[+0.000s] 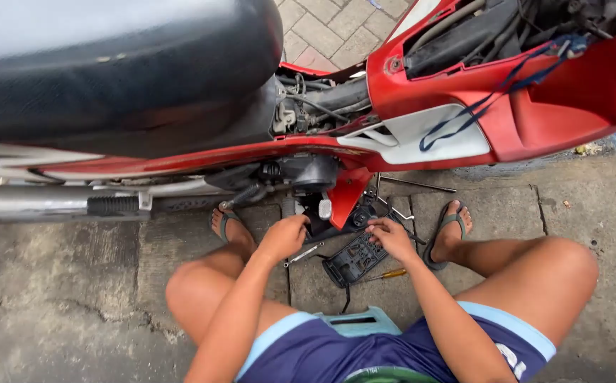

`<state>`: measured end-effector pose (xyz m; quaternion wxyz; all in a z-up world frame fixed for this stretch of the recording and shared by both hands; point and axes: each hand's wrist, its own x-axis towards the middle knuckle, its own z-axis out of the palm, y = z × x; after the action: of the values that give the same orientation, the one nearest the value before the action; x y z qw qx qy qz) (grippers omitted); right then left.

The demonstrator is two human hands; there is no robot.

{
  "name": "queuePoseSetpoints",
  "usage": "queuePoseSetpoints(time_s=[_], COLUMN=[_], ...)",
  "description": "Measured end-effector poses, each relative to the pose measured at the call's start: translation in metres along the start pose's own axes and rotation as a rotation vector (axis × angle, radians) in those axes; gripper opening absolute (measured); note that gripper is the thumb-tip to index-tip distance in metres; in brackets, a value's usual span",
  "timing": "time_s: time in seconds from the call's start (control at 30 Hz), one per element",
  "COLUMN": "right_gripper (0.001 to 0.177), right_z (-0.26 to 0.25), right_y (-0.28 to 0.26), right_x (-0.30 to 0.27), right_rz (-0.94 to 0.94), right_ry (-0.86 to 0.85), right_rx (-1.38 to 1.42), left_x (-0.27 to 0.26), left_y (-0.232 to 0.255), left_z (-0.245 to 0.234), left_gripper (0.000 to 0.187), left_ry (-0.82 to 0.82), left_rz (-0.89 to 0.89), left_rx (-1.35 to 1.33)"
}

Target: The person works on a red motorcycle, using a T-handle wrench to tighten bolts on the handlebar area and under the seat. They remove the seat to access the internal components and continue using the wrench on the frame.

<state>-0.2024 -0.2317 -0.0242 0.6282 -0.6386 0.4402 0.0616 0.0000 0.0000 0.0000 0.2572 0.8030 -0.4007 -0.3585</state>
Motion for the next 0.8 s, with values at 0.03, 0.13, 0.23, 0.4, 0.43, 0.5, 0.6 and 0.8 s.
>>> queuePoseSetpoints(time_s=[0.03,0.13,0.23,0.4,0.43,0.5,0.6,0.8], right_gripper=[0.034,0.033,0.033,0.033,0.033,0.033,0.034,0.035], right_z=[0.001,0.0,-0.009,-0.052,-0.064,-0.072,-0.085,-0.094], right_y=[-0.001,0.008,0.025,0.061,0.073,0.097,0.133,0.163], right_x=[0.012,0.039,0.066,0.141,0.148,0.167,0.191,0.237], right_rz=[0.008,0.054,0.08,0.051,0.062,0.092,0.14,0.191], right_ry=[0.02,0.075,0.07,0.4,0.402,0.393,0.366,0.307], right_rx=[0.005,0.021,0.033,0.036,0.03,-0.03,-0.12,-0.281], left_x=[0.01,0.029,0.037,0.041,0.039,0.034,0.034,0.037], left_y=[0.011,0.029,0.016,0.015,0.018,0.023,0.019,-0.001], left_z=[-0.005,-0.007,0.004,-0.021,-0.031,-0.051,-0.08,-0.075], left_gripper=[0.034,0.036,0.037,0.036,0.036,0.039,0.042,0.045], left_ry=[-0.016,-0.123,-0.145,-0.129,-0.137,-0.118,-0.052,0.048], left_rz=[0.015,0.122,0.213,0.133,0.131,0.048,-0.094,-0.178], left_rx=[-0.002,0.003,0.083,0.191,0.181,0.179,0.125,0.171])
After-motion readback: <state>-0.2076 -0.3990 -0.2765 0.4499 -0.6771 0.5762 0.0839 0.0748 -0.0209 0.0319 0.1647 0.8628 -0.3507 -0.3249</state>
